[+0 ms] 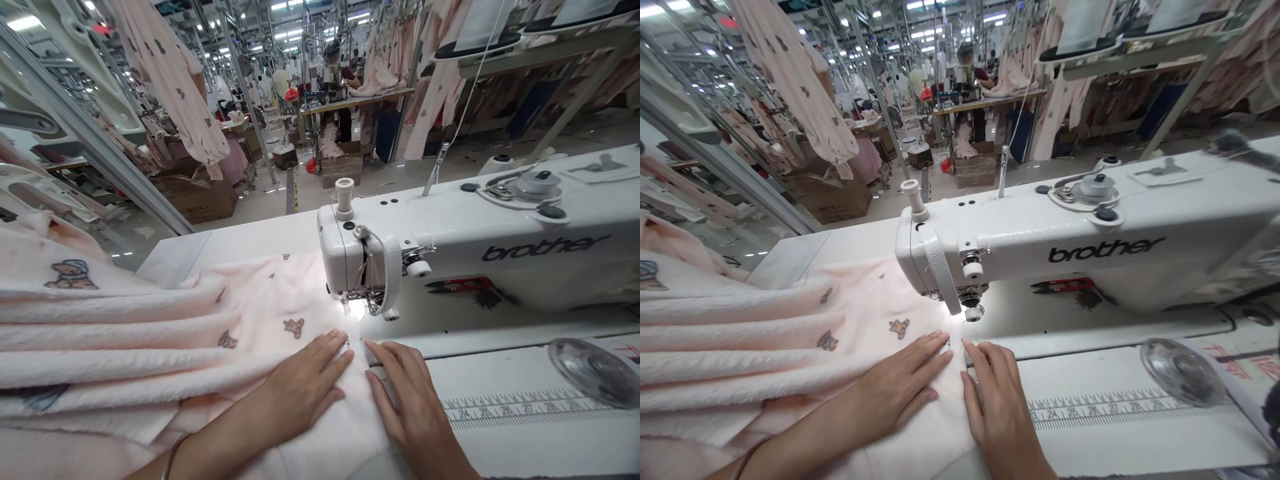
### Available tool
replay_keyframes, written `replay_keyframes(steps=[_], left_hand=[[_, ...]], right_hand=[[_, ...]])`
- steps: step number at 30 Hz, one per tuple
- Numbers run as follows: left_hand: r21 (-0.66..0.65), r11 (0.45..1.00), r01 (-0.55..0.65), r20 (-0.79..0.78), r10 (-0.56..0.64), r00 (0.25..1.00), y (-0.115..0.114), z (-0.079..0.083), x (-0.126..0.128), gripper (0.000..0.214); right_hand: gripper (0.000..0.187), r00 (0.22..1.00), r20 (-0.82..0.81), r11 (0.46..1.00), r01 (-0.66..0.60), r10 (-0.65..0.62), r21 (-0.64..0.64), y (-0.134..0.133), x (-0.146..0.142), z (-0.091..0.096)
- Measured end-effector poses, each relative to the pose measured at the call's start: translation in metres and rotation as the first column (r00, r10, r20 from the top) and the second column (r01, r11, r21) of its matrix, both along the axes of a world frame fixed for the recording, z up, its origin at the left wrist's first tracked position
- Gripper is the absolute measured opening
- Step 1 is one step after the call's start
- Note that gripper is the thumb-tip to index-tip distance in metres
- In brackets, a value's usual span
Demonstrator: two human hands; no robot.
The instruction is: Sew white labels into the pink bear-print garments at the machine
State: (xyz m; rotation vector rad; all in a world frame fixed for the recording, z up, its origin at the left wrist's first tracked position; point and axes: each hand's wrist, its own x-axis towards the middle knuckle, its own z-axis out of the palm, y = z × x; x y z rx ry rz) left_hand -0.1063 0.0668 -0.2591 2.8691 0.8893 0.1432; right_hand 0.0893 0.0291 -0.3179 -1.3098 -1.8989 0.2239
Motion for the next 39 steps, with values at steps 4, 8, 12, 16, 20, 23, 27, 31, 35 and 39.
replay_keyframes(steps=[4,8,12,16,20,23,27,31,35,39], left_hand=[[0.009,1.000,0.003,-0.009,-0.003,1.000,0.000,-0.002,-0.001,0.044],[0.014,1.000,0.000,0.014,0.000,1.000,0.000,-0.005,-0.002,0.045],[0.010,1.000,-0.007,-0.002,0.007,1.000,0.005,-0.009,-0.005,0.047],[0.020,1.000,0.014,-0.011,-0.014,1.000,0.020,-0.008,-0.006,0.047],[-0.017,1.000,0.010,-0.022,-0.011,1.000,0.034,-0.006,-0.007,0.046],[-0.026,1.000,0.011,0.002,-0.011,1.000,0.038,-0.006,-0.008,0.044],[0.009,1.000,0.006,0.021,-0.006,1.000,0.040,-0.008,-0.009,0.042],[0.016,1.000,0.004,0.029,-0.004,1.000,0.040,-0.009,-0.010,0.041],[0.017,1.000,0.007,0.058,-0.008,0.998,0.041,-0.010,-0.010,0.040],[0.010,1.000,0.014,0.044,-0.015,0.999,0.043,-0.010,-0.010,0.039]], right_hand=[[0.038,0.993,0.111,0.998,-0.048,0.042,0.045,0.000,-0.002,0.001],[0.041,0.968,0.252,0.988,-0.037,-0.002,0.148,0.002,-0.004,0.002],[0.041,0.928,0.371,0.979,-0.044,-0.033,0.197,0.012,-0.002,0.004],[0.041,0.902,0.432,0.985,-0.050,-0.027,0.167,0.028,-0.001,0.002],[0.041,0.882,0.464,0.983,-0.010,-0.077,0.182,0.038,-0.004,-0.001],[0.041,0.881,0.460,0.982,0.022,-0.107,0.186,0.041,-0.006,-0.002],[0.041,0.883,0.453,0.979,0.039,-0.128,0.199,0.042,-0.008,-0.002],[0.041,0.887,0.447,0.980,0.030,-0.117,0.196,0.043,-0.008,-0.005],[0.041,0.891,0.438,0.983,0.047,-0.121,0.178,0.043,-0.008,-0.006],[0.042,0.898,0.424,0.985,0.057,-0.121,0.161,0.042,-0.009,-0.004]])
